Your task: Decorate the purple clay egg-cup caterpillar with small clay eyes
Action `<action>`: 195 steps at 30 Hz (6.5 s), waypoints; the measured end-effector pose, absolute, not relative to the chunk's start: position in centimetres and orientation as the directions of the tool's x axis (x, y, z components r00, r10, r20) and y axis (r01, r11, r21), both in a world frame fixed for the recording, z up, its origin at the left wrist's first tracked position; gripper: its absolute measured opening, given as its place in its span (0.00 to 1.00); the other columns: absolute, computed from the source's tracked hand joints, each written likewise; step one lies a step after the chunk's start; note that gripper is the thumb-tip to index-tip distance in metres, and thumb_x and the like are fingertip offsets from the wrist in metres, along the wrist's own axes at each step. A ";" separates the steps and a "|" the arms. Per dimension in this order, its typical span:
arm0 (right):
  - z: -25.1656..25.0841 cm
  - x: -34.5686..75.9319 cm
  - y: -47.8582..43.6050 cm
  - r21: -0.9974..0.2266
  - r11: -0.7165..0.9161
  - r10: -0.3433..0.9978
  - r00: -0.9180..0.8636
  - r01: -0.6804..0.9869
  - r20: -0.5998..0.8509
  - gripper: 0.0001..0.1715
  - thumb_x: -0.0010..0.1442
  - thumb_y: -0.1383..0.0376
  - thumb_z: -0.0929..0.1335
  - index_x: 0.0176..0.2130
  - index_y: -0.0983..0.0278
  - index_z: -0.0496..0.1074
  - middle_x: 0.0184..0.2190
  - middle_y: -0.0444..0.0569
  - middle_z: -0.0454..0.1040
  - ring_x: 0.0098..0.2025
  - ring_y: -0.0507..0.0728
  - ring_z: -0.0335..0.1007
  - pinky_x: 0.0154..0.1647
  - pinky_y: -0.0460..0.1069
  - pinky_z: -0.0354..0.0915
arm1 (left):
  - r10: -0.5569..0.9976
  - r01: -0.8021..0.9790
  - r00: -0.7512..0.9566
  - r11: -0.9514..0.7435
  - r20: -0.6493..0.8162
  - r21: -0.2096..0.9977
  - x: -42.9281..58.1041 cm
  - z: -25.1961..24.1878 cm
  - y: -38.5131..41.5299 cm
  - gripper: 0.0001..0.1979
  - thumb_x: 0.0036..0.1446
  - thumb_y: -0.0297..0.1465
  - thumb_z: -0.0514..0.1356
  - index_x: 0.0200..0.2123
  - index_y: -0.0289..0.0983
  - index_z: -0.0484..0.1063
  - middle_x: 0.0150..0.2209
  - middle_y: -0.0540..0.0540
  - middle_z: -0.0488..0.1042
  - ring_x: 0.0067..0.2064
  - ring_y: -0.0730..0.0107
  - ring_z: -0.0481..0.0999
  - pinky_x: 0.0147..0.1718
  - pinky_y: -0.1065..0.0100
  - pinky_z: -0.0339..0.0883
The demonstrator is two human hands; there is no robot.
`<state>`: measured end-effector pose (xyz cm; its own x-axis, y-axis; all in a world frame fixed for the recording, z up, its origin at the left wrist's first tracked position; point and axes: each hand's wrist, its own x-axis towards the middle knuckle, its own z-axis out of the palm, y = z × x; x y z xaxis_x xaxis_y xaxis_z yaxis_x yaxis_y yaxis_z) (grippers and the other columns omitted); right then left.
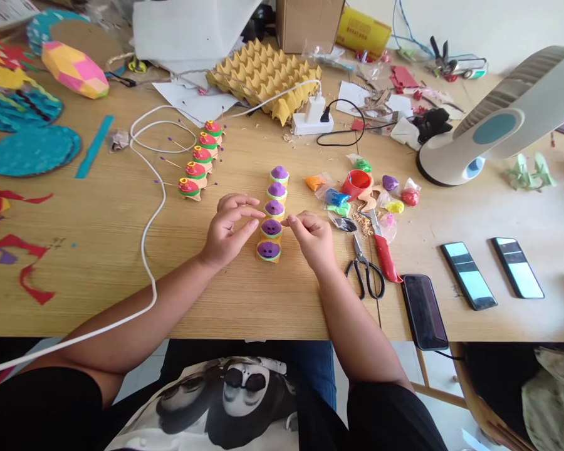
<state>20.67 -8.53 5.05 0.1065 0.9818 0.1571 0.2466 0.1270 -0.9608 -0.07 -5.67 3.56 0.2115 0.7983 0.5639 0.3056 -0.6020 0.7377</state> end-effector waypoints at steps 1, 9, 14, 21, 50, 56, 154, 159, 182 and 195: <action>5.0 20.7 -8.6 -0.963 0.127 0.982 0.107 0.237 0.156 0.17 0.61 0.49 0.73 0.33 0.59 0.84 0.30 0.47 0.79 0.36 0.56 0.73 0.41 0.52 0.68 | 0.797 0.310 0.217 -0.603 0.563 0.735 -0.1 3.6 -5.7 0.06 0.65 0.31 0.62 0.41 0.43 0.80 0.50 0.46 0.76 0.58 0.60 0.70 0.64 0.51 0.63; 5.1 20.7 -8.6 -0.964 0.134 0.986 0.065 0.231 0.153 0.22 0.62 0.46 0.72 0.33 0.60 0.84 0.30 0.47 0.78 0.35 0.55 0.73 0.40 0.51 0.67 | 0.789 0.353 0.243 -0.614 0.564 0.706 -0.1 3.7 -5.8 0.06 0.65 0.32 0.61 0.40 0.44 0.80 0.50 0.46 0.76 0.58 0.59 0.70 0.64 0.51 0.63; 5.2 20.6 -8.7 -0.964 0.114 0.991 0.047 0.239 0.128 0.26 0.63 0.43 0.70 0.31 0.61 0.83 0.28 0.47 0.77 0.32 0.54 0.72 0.36 0.51 0.67 | 0.785 0.370 0.252 -0.619 0.566 0.693 -0.1 3.8 -5.8 0.07 0.65 0.33 0.61 0.40 0.44 0.80 0.49 0.46 0.76 0.58 0.59 0.70 0.64 0.51 0.64; 5.1 20.5 -8.8 -0.975 0.108 0.990 0.068 0.196 0.124 0.23 0.63 0.46 0.71 0.32 0.60 0.84 0.28 0.47 0.78 0.33 0.55 0.72 0.36 0.51 0.67 | 0.795 0.374 0.257 -0.607 0.550 0.701 -0.1 3.8 -5.8 0.07 0.65 0.33 0.61 0.41 0.44 0.80 0.50 0.46 0.75 0.58 0.59 0.70 0.64 0.51 0.63; 6.0 20.3 -9.3 -0.938 0.220 0.974 -0.104 0.269 0.199 0.34 0.69 0.41 0.61 0.37 0.60 0.84 0.25 0.46 0.69 0.31 0.54 0.67 0.36 0.51 0.65 | 0.726 0.345 0.306 -0.687 0.616 0.639 0.1 3.6 -5.8 0.03 0.62 0.37 0.67 0.36 0.47 0.82 0.45 0.47 0.78 0.59 0.59 0.68 0.63 0.49 0.64; 5.7 20.0 -9.2 -0.965 0.169 0.982 -0.116 0.201 0.148 0.23 0.57 0.45 0.75 0.39 0.60 0.85 0.28 0.47 0.76 0.31 0.54 0.69 0.33 0.50 0.66 | 0.728 0.375 0.298 -0.684 0.617 0.626 0.0 3.7 -5.7 0.04 0.62 0.37 0.67 0.34 0.47 0.82 0.43 0.47 0.78 0.58 0.58 0.68 0.62 0.49 0.65; 6.0 20.3 -9.0 -0.990 0.100 0.983 -0.165 0.099 0.083 0.21 0.57 0.46 0.75 0.30 0.61 0.81 0.27 0.47 0.77 0.31 0.53 0.69 0.36 0.51 0.67 | 0.697 0.297 0.363 -0.715 0.618 0.632 0.1 3.8 -5.8 0.05 0.63 0.38 0.66 0.39 0.47 0.82 0.44 0.47 0.78 0.58 0.59 0.68 0.63 0.50 0.65; 6.1 20.2 -9.1 -0.988 0.088 0.982 -0.178 0.123 0.065 0.22 0.58 0.45 0.75 0.30 0.61 0.81 0.27 0.47 0.77 0.30 0.53 0.68 0.35 0.51 0.66 | 0.697 0.316 0.359 -0.717 0.621 0.622 0.0 3.9 -5.8 0.05 0.63 0.39 0.66 0.38 0.47 0.82 0.44 0.47 0.78 0.57 0.59 0.69 0.62 0.50 0.65; 6.0 20.2 -9.2 -0.984 0.114 0.972 -0.220 0.140 0.082 0.25 0.62 0.45 0.71 0.27 0.61 0.78 0.26 0.45 0.72 0.30 0.52 0.66 0.36 0.50 0.64 | 0.701 0.333 0.350 -0.714 0.622 0.616 0.1 4.0 -5.8 0.05 0.64 0.39 0.65 0.40 0.47 0.82 0.42 0.47 0.78 0.56 0.60 0.70 0.61 0.50 0.67; 6.2 20.1 -9.2 -0.985 0.095 0.982 -0.175 0.147 0.069 0.25 0.61 0.43 0.72 0.29 0.62 0.79 0.29 0.47 0.76 0.35 0.55 0.70 0.41 0.51 0.67 | 0.672 0.314 0.332 -0.740 0.662 0.594 0.1 3.9 -5.7 0.04 0.63 0.36 0.66 0.39 0.46 0.82 0.42 0.48 0.79 0.55 0.61 0.71 0.61 0.52 0.67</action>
